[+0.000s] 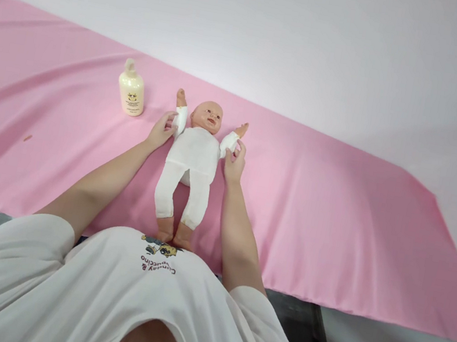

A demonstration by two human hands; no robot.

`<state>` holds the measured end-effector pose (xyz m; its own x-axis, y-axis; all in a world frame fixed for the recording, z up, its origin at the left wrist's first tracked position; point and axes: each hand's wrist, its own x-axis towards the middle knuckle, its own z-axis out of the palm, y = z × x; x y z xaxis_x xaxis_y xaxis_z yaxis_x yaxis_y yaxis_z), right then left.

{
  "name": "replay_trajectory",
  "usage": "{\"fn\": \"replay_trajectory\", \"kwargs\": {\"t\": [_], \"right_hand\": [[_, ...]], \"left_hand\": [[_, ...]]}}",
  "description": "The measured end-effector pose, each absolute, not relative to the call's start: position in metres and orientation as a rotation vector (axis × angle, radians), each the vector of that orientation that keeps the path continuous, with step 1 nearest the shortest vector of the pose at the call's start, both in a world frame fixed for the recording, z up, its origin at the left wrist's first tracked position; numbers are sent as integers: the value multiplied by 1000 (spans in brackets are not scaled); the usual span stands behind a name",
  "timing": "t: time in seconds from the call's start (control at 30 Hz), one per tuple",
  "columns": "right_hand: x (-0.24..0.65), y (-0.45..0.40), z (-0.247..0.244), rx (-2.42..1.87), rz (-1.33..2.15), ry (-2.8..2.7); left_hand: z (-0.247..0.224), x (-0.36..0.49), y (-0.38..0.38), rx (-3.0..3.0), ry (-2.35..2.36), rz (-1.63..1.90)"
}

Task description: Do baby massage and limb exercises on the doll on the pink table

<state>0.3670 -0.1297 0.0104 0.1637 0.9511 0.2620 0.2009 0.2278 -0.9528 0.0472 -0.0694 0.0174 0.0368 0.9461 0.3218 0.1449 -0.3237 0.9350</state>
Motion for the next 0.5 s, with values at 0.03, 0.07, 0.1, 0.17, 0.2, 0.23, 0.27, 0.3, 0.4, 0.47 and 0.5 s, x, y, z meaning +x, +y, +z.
{"fn": "replay_trajectory", "kwargs": {"t": [0.03,0.07,0.1,0.17,0.2,0.23,0.27,0.3,0.4,0.47,0.5], "right_hand": [[366,-128,8,-1254,711,-1298],[366,-125,5,-1271,664,-1306],[366,-123,2,-1282,658,-1323],[367,-118,-4,-1302,659,-1330],[368,-116,-6,-1313,660,-1329],[369,-114,-8,-1326,664,-1327],[370,-113,-10,-1338,671,-1325],[371,-112,-11,-1345,683,-1322],[373,-110,-12,-1295,765,-1302],[373,-110,-11,-1212,861,-1274],[373,-111,-9,-1172,932,-1268]], "left_hand": [[18,47,-70,1609,1154,1339],[19,46,-71,1637,1176,1313],[19,46,-71,1658,1203,1289],[18,47,-69,1691,1280,1244],[18,48,-68,1705,1327,1217],[17,49,-67,1722,1374,1188],[17,49,-66,1739,1418,1162],[16,49,-65,1754,1452,1138],[16,47,-63,1761,1481,1078],[15,44,-62,1717,1409,1083],[14,44,-61,1685,1328,1114]]}}
